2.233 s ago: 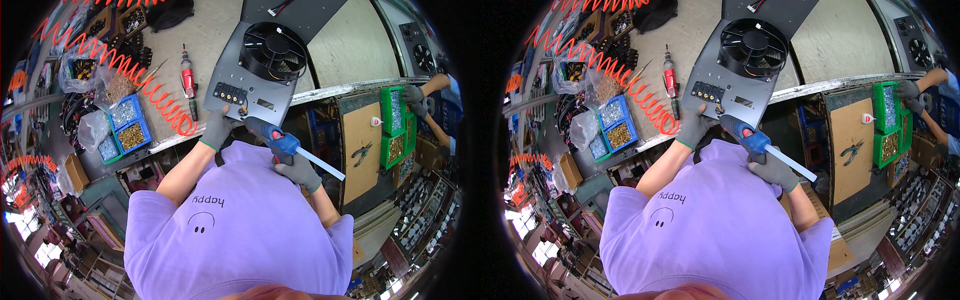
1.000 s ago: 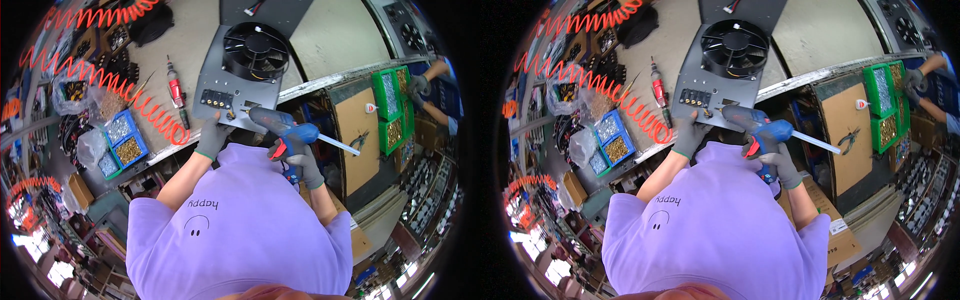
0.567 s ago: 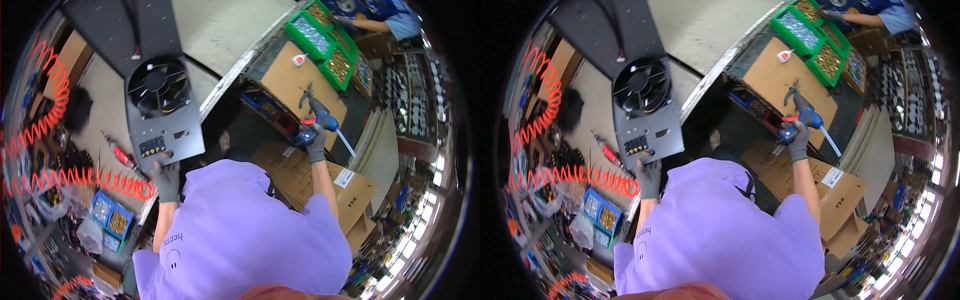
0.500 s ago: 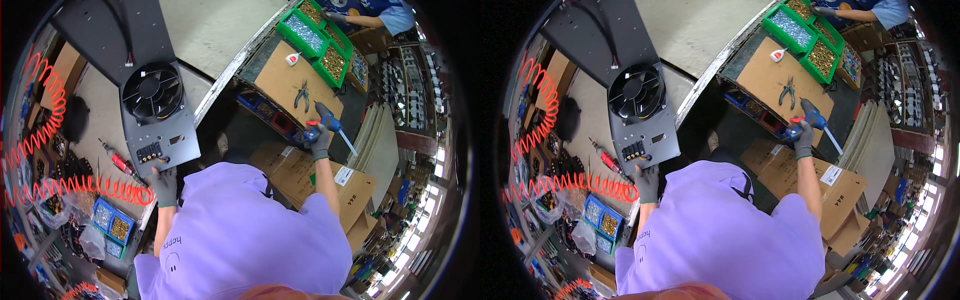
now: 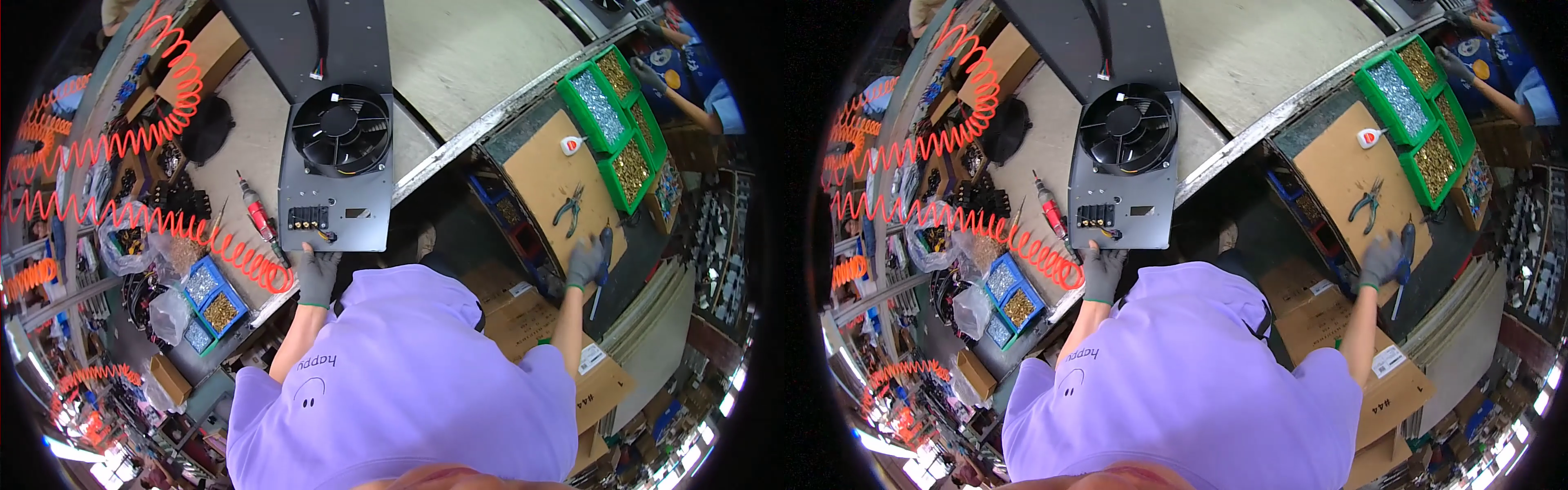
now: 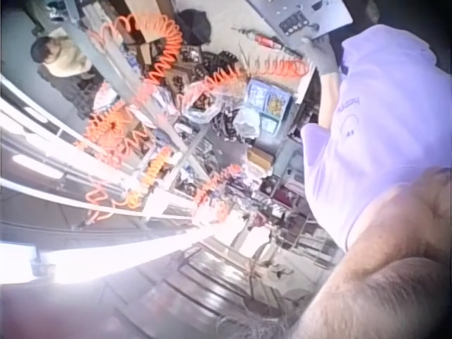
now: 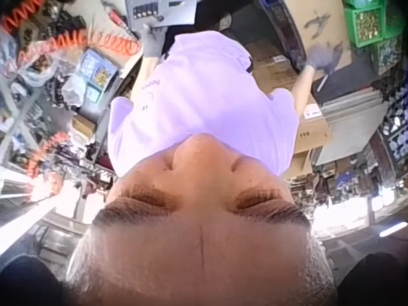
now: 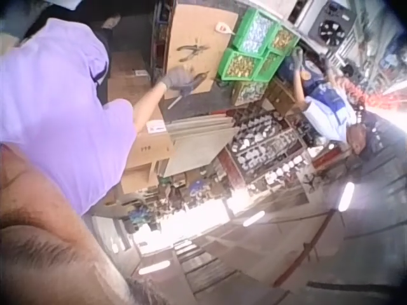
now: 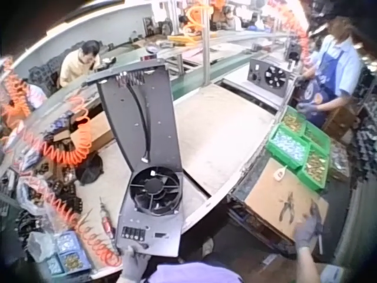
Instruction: Assembling components of a power inverter including glue application, screw fastening, and wiring.
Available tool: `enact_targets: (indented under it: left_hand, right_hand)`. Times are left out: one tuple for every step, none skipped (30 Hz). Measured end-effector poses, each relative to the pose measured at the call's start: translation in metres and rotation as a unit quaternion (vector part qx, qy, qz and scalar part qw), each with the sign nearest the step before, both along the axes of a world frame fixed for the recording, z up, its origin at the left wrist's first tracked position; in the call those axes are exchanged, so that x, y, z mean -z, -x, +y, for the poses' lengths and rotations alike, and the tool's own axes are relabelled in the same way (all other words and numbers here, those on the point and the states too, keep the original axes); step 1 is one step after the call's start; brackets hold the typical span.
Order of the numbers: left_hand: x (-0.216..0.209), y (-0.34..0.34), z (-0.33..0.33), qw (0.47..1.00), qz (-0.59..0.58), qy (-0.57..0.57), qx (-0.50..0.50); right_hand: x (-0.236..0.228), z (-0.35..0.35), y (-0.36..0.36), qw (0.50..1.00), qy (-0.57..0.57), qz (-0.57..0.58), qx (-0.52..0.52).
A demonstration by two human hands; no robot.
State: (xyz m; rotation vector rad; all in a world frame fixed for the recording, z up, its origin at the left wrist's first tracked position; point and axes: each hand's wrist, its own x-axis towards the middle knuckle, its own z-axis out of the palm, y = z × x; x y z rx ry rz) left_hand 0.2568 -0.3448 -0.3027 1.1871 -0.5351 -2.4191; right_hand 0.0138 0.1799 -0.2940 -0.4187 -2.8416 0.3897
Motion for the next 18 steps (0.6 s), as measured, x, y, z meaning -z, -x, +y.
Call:
enact_targets:
  left_hand:
    - [-0.002,0.002,-0.001,1.000,-0.006,0.019,-0.003]
    - [0.001,0.001,-0.010,0.999,-0.022,0.031,-0.009]
    - [0.001,0.003,-0.020,0.999,-0.019,0.034,-0.012]
    - [0.001,0.005,-0.030,0.998,-0.023,0.041,-0.040]
    - [0.000,0.006,-0.040,0.996,-0.026,0.047,-0.069]
    - [0.001,0.007,-0.048,0.996,0.002,0.027,-0.084]
    - [0.008,0.002,-0.052,0.994,0.007,0.038,-0.101]
    - [0.015,-0.003,-0.053,0.990,0.077,0.071,-0.090]
    - [0.022,-0.008,-0.054,0.981,0.144,0.107,-0.079]
    - [0.011,-0.003,-0.047,0.980,0.130,0.096,-0.117]
    - [-0.002,0.005,-0.037,0.979,0.087,0.138,-0.121]
    - [-0.005,0.013,-0.032,0.976,0.112,0.170,-0.084]
    - [-0.031,0.022,-0.025,0.971,0.073,0.212,-0.082]
    - [-0.025,0.020,-0.029,0.972,0.091,0.206,-0.065]
    - [-0.011,0.016,-0.032,0.963,0.071,0.252,-0.065]
    - [-0.043,0.035,-0.022,0.955,0.097,0.272,-0.063]
    - [-0.032,0.027,-0.018,0.977,0.055,0.190,-0.083]
    - [-0.018,0.028,-0.012,0.988,0.048,0.117,-0.087]
  right_hand:
    - [0.006,-0.036,0.011,0.996,0.004,0.028,-0.085]
    - [0.009,-0.078,0.022,0.984,0.007,0.057,-0.168]
    - [0.017,-0.111,0.034,0.968,0.000,0.069,-0.240]
    - [0.018,-0.152,0.046,0.955,0.040,0.067,-0.287]
    - [0.025,-0.185,0.060,0.944,0.046,0.029,-0.325]
    - [0.039,-0.209,0.074,0.944,-0.011,-0.005,-0.330]
    - [0.038,-0.242,0.086,0.937,-0.015,-0.031,-0.347]
    - [0.040,-0.266,0.099,0.933,-0.056,-0.045,-0.353]
    - [0.042,-0.288,0.110,0.926,-0.097,-0.056,-0.360]
    - [0.046,-0.305,0.117,0.917,-0.105,-0.059,-0.381]
    - [0.039,-0.322,0.139,0.779,-0.312,-0.279,-0.466]
    - [0.085,-0.305,0.147,0.870,-0.209,-0.133,-0.426]
    - [0.075,-0.320,0.148,0.668,-0.446,-0.222,-0.552]
    - [0.081,-0.318,0.146,0.684,-0.370,-0.160,-0.608]
    - [0.087,-0.321,0.138,0.687,-0.416,-0.134,-0.580]
    - [0.114,-0.298,0.140,0.696,-0.454,-0.123,-0.543]
    - [0.103,-0.309,0.134,0.661,-0.480,-0.147,-0.558]
    - [0.108,-0.298,0.141,0.682,-0.473,-0.156,-0.535]
